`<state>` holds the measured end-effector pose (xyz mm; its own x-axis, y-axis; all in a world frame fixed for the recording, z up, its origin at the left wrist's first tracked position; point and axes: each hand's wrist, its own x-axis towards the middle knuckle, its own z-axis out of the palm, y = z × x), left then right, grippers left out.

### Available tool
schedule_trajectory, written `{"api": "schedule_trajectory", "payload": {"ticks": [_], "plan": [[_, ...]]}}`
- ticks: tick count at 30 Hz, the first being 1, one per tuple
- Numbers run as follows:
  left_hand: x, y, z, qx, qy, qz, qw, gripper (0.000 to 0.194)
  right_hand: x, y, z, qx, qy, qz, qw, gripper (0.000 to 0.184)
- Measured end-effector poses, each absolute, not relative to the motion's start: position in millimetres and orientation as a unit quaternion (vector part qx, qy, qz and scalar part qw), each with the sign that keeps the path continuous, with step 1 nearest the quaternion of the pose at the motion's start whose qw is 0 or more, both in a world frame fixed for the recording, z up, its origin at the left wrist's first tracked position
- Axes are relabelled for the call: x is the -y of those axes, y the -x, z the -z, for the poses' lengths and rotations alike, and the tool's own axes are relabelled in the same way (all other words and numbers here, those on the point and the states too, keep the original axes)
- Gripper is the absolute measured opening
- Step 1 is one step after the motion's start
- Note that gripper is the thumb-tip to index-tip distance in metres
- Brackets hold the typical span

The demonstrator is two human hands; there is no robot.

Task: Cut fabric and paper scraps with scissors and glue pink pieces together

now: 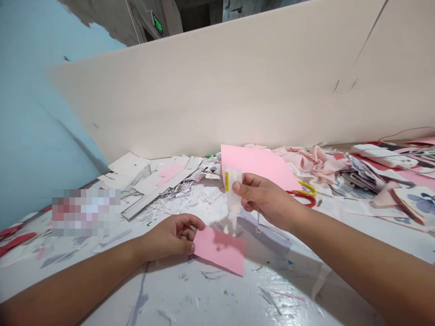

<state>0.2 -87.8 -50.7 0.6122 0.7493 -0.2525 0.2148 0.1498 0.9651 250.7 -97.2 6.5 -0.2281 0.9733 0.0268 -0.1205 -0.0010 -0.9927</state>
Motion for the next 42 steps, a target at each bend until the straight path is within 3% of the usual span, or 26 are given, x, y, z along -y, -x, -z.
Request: {"api": "schedule_trajectory", "payload": {"ticks": [12,21,26,34,38,42], "plan": [[91.9,-4.7,47.1,-0.38,-0.631,-0.21,0.643,0.048,99.4,-241.3,4.7,0.548,0.431,-0.541,0.471,0.023],[100.4,-13.2,38.8,-0.425,-0.665,-0.189,0.584,0.041,104.0,-235.2,6.3,0.531,0.441,-0.523,0.501,0.022],[106.2,-14.3,39.5,-0.454,-0.75,-0.167,0.452,0.039,105.6,-229.2,12.8,0.51,0.434,-0.539,0.511,0.023],[118.6,-15.5,38.3,-0.375,-0.88,-0.196,0.217,0.035,107.6,-216.5,27.2,0.393,0.412,-0.617,0.543,0.025],[124.7,-12.9,39.6,-0.314,-0.928,-0.183,0.079,0.023,103.0,-216.0,36.3,0.337,0.422,-0.629,0.559,0.021],[132.1,-13.8,38.6,-0.219,-0.963,-0.129,0.085,0.021,99.9,-216.4,40.6,0.313,0.423,-0.627,0.575,0.02]]}}
